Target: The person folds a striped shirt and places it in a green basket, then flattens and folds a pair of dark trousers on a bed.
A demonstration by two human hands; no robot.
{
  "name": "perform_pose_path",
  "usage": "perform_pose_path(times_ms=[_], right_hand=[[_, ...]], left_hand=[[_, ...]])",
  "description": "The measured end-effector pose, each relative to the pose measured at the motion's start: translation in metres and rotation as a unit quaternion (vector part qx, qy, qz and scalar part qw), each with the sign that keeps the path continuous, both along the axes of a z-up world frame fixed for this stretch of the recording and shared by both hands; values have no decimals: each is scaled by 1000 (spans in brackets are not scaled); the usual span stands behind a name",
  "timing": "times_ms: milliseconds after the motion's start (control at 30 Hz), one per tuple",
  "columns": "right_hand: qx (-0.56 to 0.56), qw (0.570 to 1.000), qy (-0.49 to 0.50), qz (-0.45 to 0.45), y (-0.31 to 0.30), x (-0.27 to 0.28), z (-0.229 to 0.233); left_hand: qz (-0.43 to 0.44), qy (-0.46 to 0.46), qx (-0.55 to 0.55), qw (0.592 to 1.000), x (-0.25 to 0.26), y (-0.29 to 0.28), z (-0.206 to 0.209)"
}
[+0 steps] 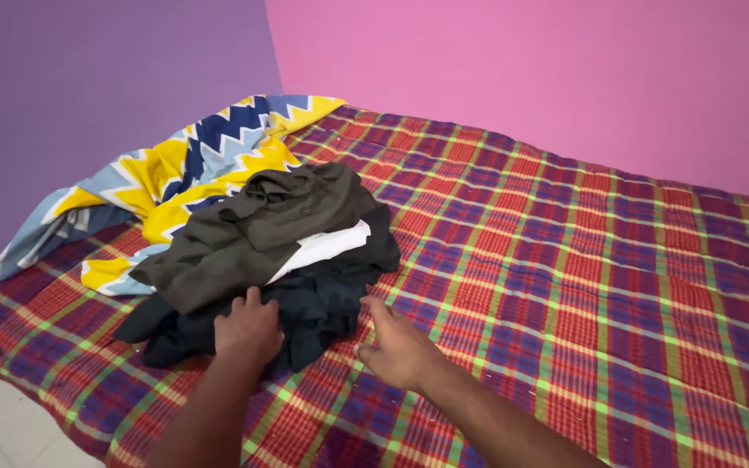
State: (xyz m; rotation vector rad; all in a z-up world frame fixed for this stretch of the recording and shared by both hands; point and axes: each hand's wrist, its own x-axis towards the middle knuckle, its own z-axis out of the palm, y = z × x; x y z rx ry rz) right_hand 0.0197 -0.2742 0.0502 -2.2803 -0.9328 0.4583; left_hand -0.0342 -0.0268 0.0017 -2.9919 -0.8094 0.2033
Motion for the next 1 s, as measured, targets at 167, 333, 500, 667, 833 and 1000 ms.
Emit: perform_pose_path(times_ms=[167,333,500,667,833,1000], right_hand=[[-31,997,65,-16,-1,-11,7],[-16,999,36,-18,-13,-10,3],[-3,998,36,-47,-55,-14,4],[48,996,-6,-80,-137,-20,6],[189,971,-35,-144,-221,-13,5],[307,907,68,-279,-280,-11,43]], left_hand=[[43,-171,28,984,5,18,-58],[-88,-226,-171,955,12,-18,-57],[-246,-296,-352,853,35,-124,-26],[-265,-264,-467,802,29,-228,15],[-292,-267,-510,764,4,-311,69],[-346,-371,-495,706,16,-398,135]])
